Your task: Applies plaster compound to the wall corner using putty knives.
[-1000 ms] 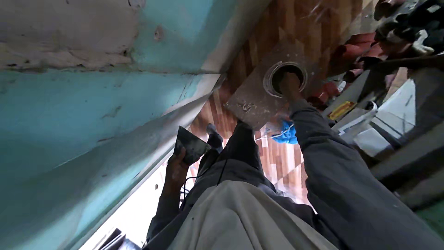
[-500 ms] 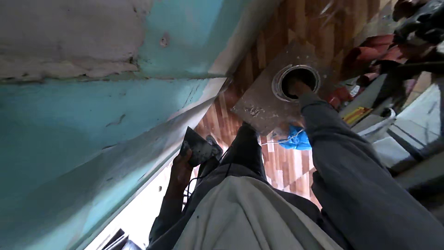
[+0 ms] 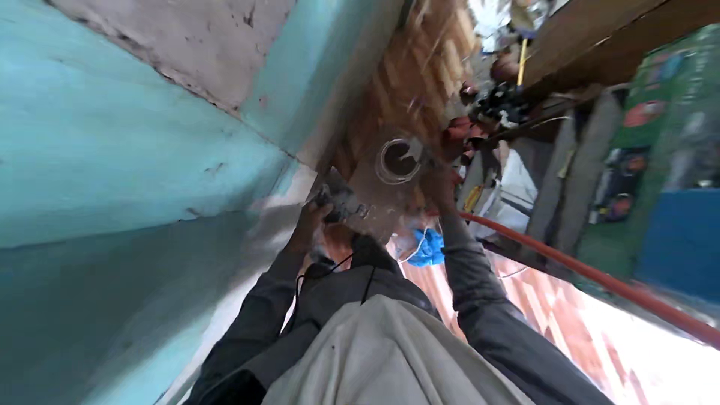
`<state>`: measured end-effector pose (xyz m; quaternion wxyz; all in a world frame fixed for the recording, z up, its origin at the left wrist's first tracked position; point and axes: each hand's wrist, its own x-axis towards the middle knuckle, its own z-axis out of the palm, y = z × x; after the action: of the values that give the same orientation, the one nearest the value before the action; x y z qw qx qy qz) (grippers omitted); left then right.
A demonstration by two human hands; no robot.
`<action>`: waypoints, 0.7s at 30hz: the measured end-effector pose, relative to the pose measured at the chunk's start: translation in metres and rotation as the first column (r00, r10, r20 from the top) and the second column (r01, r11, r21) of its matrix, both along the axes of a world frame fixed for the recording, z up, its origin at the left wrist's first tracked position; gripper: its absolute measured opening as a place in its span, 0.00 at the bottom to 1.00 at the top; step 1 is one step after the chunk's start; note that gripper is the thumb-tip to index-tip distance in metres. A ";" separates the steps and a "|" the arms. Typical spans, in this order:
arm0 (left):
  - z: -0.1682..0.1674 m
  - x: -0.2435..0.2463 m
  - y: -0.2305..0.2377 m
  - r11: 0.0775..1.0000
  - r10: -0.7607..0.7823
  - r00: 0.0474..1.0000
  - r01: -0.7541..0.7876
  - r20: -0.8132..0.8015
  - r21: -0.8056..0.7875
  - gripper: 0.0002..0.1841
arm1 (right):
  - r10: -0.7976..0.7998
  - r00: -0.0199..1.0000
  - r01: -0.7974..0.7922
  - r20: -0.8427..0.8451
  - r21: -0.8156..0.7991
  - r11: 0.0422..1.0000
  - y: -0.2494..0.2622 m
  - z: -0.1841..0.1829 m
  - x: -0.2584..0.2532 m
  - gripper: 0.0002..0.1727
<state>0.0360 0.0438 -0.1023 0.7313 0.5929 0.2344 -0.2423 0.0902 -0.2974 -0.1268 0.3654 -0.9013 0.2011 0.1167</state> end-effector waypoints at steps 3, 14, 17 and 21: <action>-0.004 0.033 -0.027 0.996 -0.081 0.995 0.083 0.053 -0.025 0.19 | -0.027 0.983 0.022 0.181 0.025 0.999 0.004 0.022 -0.006 0.22; 0.022 0.102 -0.140 0.923 -0.368 0.915 0.338 0.167 0.182 0.25 | -0.067 0.891 0.033 0.448 0.084 0.996 -0.005 0.100 -0.022 0.18; 0.021 0.117 -0.152 0.936 -0.336 0.901 0.352 0.274 -0.008 0.29 | -0.009 0.904 -0.037 0.428 0.099 0.994 -0.017 0.113 -0.024 0.19; 0.034 0.132 -0.149 0.869 -0.335 0.890 0.419 0.310 -0.263 0.24 | 0.175 0.694 -0.333 0.699 0.096 0.938 -0.035 0.129 -0.029 0.18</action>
<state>0.1678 -0.1051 -0.0686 0.7801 0.5256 -0.0254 -0.3384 0.0609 -0.3324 0.0017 0.4890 -0.8547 -0.0879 -0.1505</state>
